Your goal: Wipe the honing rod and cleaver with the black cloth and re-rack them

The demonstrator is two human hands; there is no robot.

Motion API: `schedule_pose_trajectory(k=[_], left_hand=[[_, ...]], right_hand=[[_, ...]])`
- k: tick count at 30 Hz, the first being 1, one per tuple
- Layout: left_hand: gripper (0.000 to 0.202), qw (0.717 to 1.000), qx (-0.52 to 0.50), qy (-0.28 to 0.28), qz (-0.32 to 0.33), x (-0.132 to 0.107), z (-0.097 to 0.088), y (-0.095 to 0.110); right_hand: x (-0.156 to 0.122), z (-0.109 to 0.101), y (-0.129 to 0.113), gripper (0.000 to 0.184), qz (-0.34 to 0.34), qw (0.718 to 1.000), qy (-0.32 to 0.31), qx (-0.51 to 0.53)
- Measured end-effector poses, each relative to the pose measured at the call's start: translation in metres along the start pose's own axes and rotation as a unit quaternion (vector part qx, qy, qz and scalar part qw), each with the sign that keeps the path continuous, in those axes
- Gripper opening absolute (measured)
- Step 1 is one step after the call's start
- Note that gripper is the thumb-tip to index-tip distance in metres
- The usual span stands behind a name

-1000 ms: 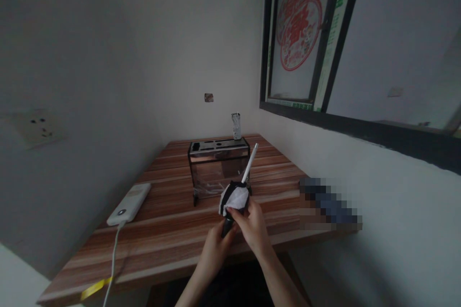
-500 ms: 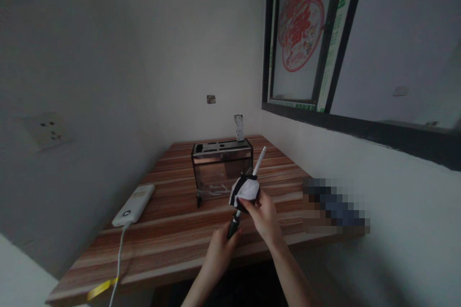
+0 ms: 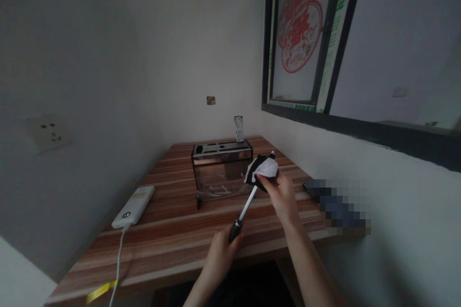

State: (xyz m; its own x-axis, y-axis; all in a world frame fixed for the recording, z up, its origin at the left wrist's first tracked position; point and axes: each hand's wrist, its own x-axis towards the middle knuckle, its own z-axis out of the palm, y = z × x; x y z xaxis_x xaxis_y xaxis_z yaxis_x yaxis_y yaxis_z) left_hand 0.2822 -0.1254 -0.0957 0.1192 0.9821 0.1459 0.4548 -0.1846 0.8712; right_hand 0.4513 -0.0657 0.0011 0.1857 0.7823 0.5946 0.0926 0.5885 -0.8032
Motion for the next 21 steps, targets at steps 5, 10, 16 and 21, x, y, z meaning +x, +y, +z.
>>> schedule_pose_trajectory(k=[5,10,16,21], left_hand=[[0.029,1.000,-0.007,-0.011,0.002,0.000,0.000,-0.001],[0.028,1.000,0.007,-0.009,0.006,0.001,0.001,-0.001],[0.032,1.000,0.023,-0.004,0.000,-0.001,0.003,-0.007],[0.030,1.000,0.011,0.001,-0.001,-0.002,0.003,-0.007]], right_hand=[[0.019,-0.010,-0.001,0.027,-0.032,0.999,0.027,0.011],[0.036,-0.018,0.003,0.029,-0.048,0.996,0.068,0.022],[0.042,-0.010,0.009,0.032,-0.069,0.984,0.163,0.009],[0.034,0.004,0.006,0.031,-0.046,0.981,0.181,0.058]])
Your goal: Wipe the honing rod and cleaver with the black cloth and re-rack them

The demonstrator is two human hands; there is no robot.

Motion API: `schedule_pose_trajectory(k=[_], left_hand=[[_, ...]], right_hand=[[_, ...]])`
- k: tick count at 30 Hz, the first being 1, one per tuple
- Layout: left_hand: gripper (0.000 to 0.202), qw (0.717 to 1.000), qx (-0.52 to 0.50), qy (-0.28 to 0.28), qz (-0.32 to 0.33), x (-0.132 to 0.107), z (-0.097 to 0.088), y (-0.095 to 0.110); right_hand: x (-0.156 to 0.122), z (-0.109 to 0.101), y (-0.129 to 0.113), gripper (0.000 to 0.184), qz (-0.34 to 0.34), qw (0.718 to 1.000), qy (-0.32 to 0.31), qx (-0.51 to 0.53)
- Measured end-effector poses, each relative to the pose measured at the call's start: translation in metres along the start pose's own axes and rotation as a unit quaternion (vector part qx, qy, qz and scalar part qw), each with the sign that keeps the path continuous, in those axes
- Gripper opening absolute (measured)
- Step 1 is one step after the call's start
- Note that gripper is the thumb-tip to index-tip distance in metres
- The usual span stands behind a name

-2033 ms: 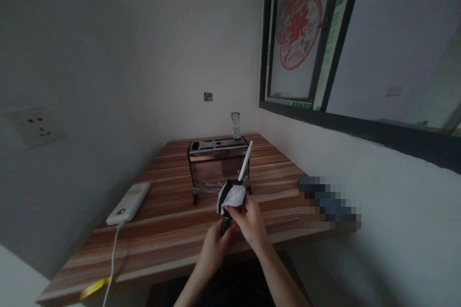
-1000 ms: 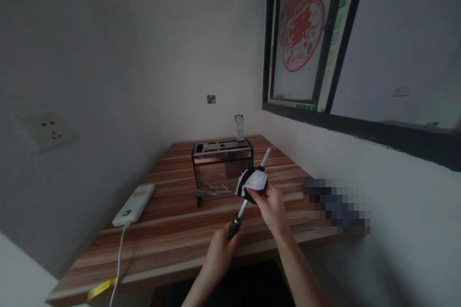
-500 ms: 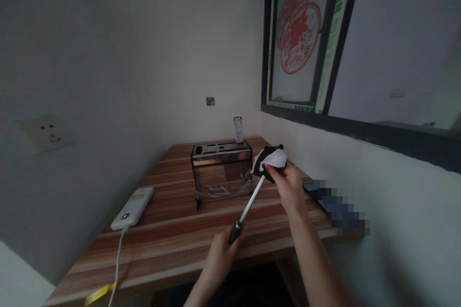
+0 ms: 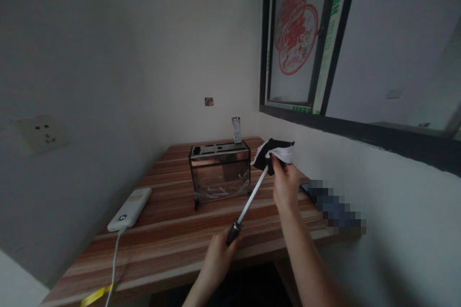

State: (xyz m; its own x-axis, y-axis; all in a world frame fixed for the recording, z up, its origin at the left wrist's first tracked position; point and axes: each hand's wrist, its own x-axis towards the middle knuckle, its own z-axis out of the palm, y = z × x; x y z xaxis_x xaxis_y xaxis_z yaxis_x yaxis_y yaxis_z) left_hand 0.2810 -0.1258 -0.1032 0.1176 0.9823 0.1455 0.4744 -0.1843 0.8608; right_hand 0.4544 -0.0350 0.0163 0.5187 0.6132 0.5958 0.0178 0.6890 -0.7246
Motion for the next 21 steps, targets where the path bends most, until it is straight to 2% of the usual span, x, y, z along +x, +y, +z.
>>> schedule_pose_trajectory(k=[5,10,16,21], left_hand=[[0.031,0.999,-0.034,0.001,0.001,0.002,-0.002,0.004],[0.029,0.997,-0.068,0.028,0.006,0.004,-0.002,0.003],[0.025,0.990,-0.127,0.059,0.000,0.005,0.002,-0.002],[0.026,0.984,-0.164,0.069,-0.006,0.004,0.002,0.002]], right_hand=[[-0.021,0.004,-0.002,0.028,0.065,0.995,-0.076,0.021],[-0.054,0.007,-0.003,0.027,0.112,0.979,-0.169,-0.006],[-0.099,0.007,-0.001,0.025,0.140,0.960,-0.243,0.005],[-0.113,0.006,0.002,0.026,0.177,0.943,-0.281,0.012]])
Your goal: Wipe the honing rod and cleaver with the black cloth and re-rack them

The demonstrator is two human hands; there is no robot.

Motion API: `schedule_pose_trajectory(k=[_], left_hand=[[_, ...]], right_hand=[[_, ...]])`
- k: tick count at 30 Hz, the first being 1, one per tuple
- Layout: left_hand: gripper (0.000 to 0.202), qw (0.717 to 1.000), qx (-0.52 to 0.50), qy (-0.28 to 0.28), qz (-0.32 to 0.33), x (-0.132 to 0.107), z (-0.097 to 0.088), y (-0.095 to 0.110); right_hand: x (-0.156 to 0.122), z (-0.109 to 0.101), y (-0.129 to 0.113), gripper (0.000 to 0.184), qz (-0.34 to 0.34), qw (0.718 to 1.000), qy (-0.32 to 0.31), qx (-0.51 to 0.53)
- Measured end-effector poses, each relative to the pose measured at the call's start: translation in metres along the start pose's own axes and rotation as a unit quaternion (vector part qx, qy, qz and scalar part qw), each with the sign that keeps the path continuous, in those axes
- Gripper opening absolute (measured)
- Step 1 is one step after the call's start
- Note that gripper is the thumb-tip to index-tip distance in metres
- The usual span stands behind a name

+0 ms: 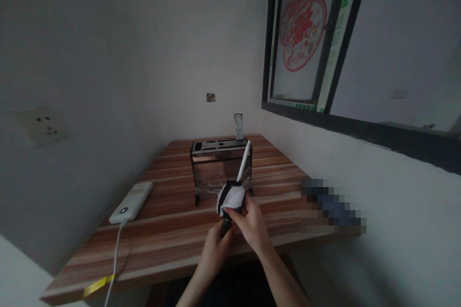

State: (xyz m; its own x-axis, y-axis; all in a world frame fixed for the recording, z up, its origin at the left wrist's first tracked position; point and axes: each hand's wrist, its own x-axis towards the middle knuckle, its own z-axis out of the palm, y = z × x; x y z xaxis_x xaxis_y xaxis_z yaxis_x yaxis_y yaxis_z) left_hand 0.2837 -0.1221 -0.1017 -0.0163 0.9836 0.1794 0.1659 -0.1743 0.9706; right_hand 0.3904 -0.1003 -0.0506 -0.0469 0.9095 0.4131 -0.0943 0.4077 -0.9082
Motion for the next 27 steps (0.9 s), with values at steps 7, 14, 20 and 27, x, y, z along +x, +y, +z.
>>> schedule_pose_trajectory(k=[7,14,20,27], left_hand=[[0.026,1.000,-0.003,-0.008,0.003,0.001,0.000,-0.003],[0.025,0.999,0.021,-0.025,0.011,0.002,-0.002,-0.005],[0.028,0.997,0.058,-0.046,0.005,0.002,-0.003,-0.001],[0.027,0.996,0.078,-0.050,0.008,0.001,-0.003,-0.005]], right_hand=[[0.001,-0.001,-0.002,0.026,0.001,1.000,0.000,0.011],[-0.002,-0.002,0.000,0.030,0.000,1.000,0.013,0.023],[-0.001,-0.008,0.000,0.028,-0.002,0.999,0.037,-0.009],[0.009,-0.017,-0.010,0.023,-0.026,0.999,0.044,-0.018]])
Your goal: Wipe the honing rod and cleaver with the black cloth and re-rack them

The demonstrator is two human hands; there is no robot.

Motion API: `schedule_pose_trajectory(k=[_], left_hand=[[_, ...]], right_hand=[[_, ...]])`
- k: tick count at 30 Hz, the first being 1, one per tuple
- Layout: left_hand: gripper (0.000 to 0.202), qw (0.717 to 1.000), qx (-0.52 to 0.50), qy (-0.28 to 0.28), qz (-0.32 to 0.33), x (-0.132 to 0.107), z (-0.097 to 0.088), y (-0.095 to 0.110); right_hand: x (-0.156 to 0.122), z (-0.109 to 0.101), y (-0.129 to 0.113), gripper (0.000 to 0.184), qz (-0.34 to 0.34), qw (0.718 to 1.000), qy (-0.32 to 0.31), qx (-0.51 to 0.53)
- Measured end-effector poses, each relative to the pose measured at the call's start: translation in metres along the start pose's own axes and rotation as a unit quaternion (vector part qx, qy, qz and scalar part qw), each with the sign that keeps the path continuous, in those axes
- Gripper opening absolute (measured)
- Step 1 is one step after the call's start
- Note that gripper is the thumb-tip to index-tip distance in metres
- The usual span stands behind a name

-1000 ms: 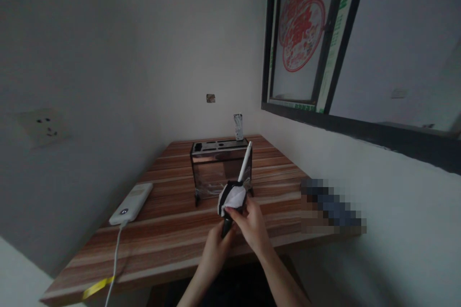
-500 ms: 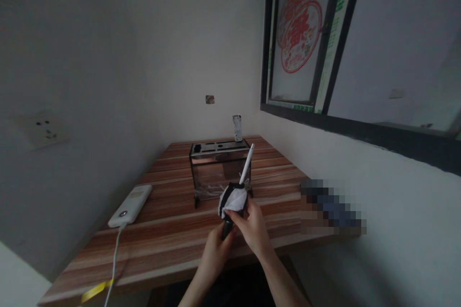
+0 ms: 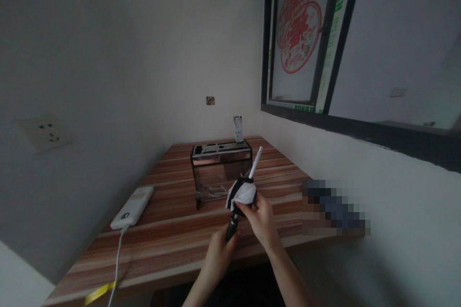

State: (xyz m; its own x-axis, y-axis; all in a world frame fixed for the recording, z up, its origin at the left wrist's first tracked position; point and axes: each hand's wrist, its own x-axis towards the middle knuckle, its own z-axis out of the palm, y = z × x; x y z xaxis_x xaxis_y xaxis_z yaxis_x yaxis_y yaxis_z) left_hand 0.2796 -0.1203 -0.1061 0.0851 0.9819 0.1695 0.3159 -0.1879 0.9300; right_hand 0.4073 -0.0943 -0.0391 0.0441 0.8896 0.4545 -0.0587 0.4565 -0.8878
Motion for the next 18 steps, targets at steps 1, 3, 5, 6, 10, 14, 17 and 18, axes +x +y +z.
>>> schedule_pose_trajectory(k=[1,3,5,6,10,14,17,18], left_hand=[[0.027,1.000,0.005,-0.002,0.000,0.000,0.000,0.000],[0.027,1.000,0.017,-0.004,-0.001,0.000,0.000,0.002],[0.027,1.000,0.028,-0.005,-0.002,0.000,0.001,0.004],[0.027,0.999,0.033,-0.005,-0.002,-0.001,0.001,0.005],[0.027,0.998,0.054,-0.012,0.003,-0.002,0.001,0.006],[0.027,0.997,0.071,-0.020,0.001,-0.003,0.000,0.009],[0.025,0.996,0.081,-0.021,0.001,-0.004,0.000,0.011],[0.024,0.996,0.085,-0.020,-0.001,-0.005,0.000,0.012]], right_hand=[[0.002,-0.002,-0.002,0.022,-0.007,1.000,0.001,-0.006],[0.008,-0.005,-0.005,0.021,-0.021,1.000,0.009,-0.017],[0.013,-0.010,-0.007,0.021,-0.029,0.999,0.021,-0.022],[0.015,-0.012,-0.008,0.022,-0.032,0.999,0.026,-0.022],[0.024,-0.022,-0.013,0.023,-0.049,0.997,0.053,-0.038],[0.034,-0.035,-0.020,0.025,-0.071,0.991,0.092,-0.070],[0.043,-0.044,-0.022,0.027,-0.083,0.989,0.107,-0.067],[0.046,-0.047,-0.022,0.027,-0.087,0.988,0.113,-0.061]])
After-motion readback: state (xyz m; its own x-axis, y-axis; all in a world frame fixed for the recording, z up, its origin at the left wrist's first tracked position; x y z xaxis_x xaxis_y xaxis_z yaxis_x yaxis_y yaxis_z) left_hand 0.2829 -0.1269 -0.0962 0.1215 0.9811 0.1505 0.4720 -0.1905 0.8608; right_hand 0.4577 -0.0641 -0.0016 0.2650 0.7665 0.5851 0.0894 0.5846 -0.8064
